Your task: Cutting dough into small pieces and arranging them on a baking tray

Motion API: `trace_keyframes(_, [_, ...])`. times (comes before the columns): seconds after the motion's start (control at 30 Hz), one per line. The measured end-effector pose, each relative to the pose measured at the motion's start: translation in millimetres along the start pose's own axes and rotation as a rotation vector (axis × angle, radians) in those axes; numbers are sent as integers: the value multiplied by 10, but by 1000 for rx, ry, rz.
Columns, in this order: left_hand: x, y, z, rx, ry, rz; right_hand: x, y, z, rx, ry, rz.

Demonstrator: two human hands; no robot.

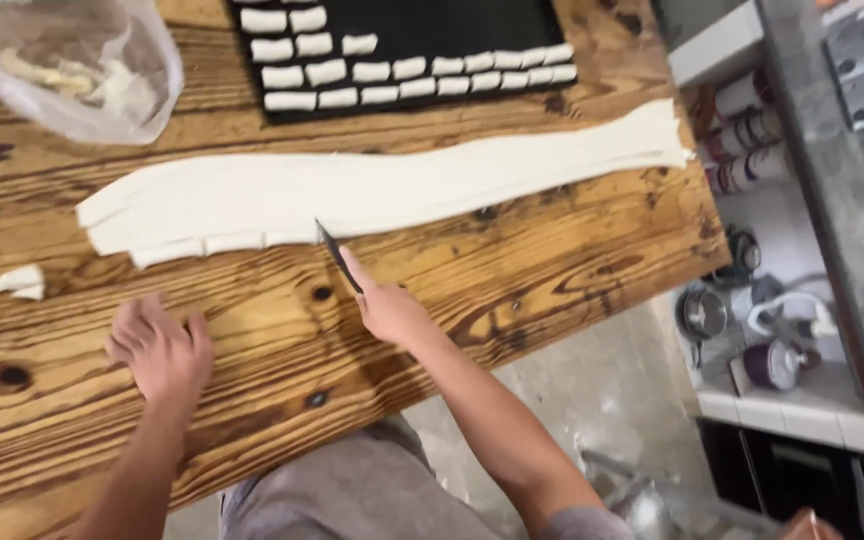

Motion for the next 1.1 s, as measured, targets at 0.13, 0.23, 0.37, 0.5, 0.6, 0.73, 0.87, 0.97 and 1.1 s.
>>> trace_keyframes(0.13, [237,344,-375,-323,-96,-90,417,-229,59,176,-1,37])
trace_keyframes(0.23, [219,315,-468,-293,-8,-22,625,-396,-54,29,-29,7])
trace_keyframes(0.37, [274,273,-288,-876,-308,-88,1125,-692,-66,152,-22,59])
trace_keyframes(0.5, [427,93,-197,-431,-90,-143,1429,-767,55,151,-24,37])
trace_keyframes(0.6, [495,42,-19,-805,-368,-144,1497,-1019,-14,-35,-28,-118])
trace_keyframes(0.73, [368,328,-212,-716,-282,-56,1872,-1132,145,160,-22,-38])
trace_keyframes(0.87, [420,223,-430,-96,38,94,1913,-1423,-175,-4,6,-44])
trace_keyframes(0.97, [460,300,-461,-44,356,285,2276,-1597,-33,137,98,-16])
trace_keyframes(1.1, [929,365,-386,-117,-23,230,2504,-1755,-72,94,40,-87])
Point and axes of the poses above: each hand's wrist, its own z-axis towards the middle knuckle, its own y-axis out of the palm, x = y × z, the point moved 4 cm from there along z, towards the middle knuckle, and after that the axes turned 9 degrees about z, right-handed, at the moved point
